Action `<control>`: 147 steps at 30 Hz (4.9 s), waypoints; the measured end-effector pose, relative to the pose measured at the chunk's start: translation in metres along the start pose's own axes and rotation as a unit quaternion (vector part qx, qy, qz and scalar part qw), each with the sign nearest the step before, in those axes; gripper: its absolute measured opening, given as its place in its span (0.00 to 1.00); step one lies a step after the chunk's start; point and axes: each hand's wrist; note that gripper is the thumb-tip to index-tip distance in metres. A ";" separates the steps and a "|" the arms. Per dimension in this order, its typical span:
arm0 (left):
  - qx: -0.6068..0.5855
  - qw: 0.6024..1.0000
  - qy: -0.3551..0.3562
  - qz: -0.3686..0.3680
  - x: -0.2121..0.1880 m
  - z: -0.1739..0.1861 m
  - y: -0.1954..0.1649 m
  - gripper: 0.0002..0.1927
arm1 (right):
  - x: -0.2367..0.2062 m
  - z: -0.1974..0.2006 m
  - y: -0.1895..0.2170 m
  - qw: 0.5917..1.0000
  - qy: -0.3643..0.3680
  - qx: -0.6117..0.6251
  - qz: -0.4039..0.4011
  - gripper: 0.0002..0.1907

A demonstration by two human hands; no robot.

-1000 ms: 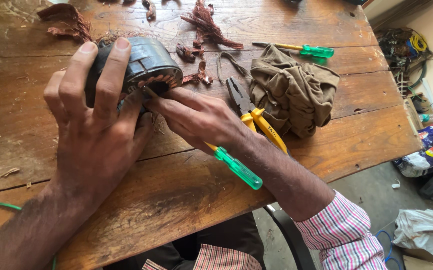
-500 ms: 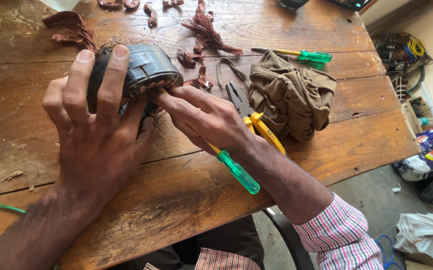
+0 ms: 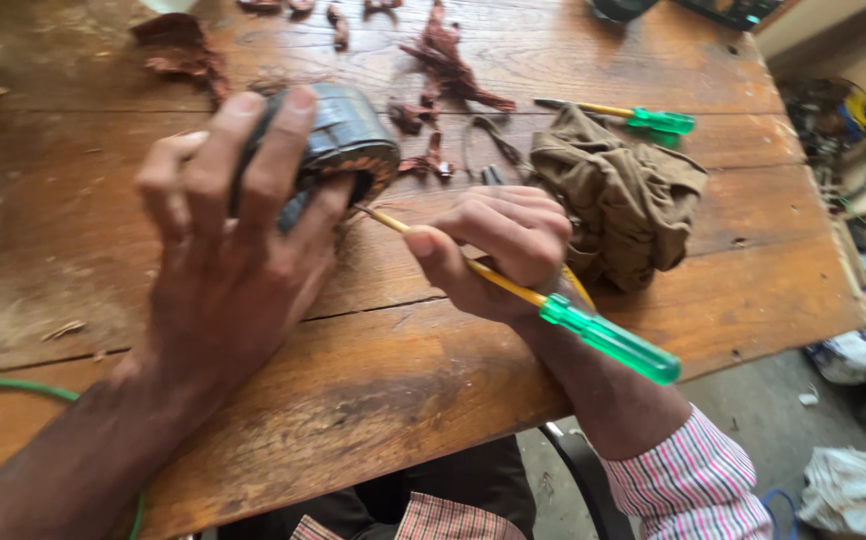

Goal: The person holds an electric motor stator on a wooden workbench and uses a thin wooden stick to pry burnt copper windings out of the stator slots, working around the stator and pulling loosened winding pieces out by hand, with pliers and screwdrivers on the bench.

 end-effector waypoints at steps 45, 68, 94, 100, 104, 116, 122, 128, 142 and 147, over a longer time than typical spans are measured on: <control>-0.014 0.999 0.030 0.002 0.005 0.017 0.000 0.14 | 0.016 -0.014 0.010 0.969 0.221 0.059 -0.096 0.05; -0.028 0.999 0.021 0.001 0.000 0.008 0.000 0.13 | 0.010 -0.015 0.006 0.986 0.157 0.045 -0.043 0.06; -0.034 0.999 0.023 0.002 0.003 0.008 0.003 0.15 | -0.007 -0.039 0.005 0.971 0.177 -0.134 0.094 0.09; -0.036 0.999 0.026 -0.002 0.004 0.012 0.001 0.17 | -0.019 -0.042 0.013 0.971 0.157 -0.161 0.078 0.17; -0.043 0.999 0.029 0.000 0.001 0.010 0.002 0.16 | -0.021 -0.043 0.011 0.967 0.165 -0.169 0.096 0.17; -0.037 0.999 0.025 -0.002 -0.001 0.009 0.009 0.17 | 0.009 -0.024 0.014 0.995 0.039 0.016 -0.096 0.03; -0.047 0.999 -0.005 0.007 0.002 0.003 0.005 0.14 | 0.010 -0.016 0.022 0.996 -0.001 -0.005 -0.094 0.04; -0.060 0.997 0.007 0.055 -0.005 0.000 -0.005 0.09 | 0.010 -0.012 0.022 0.997 0.003 0.007 -0.076 0.05; -0.020 0.996 0.049 0.074 -0.009 0.000 -0.007 0.13 | 0.007 -0.011 0.020 0.998 0.008 -0.010 -0.054 0.05; -0.017 0.996 0.049 0.076 -0.009 0.000 -0.006 0.12 | 0.008 -0.012 0.021 0.998 0.001 0.006 -0.062 0.04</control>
Point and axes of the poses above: each hand's wrist, its own x-axis towards the middle knuckle, its own z-axis out of the back of the hand, y = z × x, and after that the axes turned 3 degrees about y, right-handed
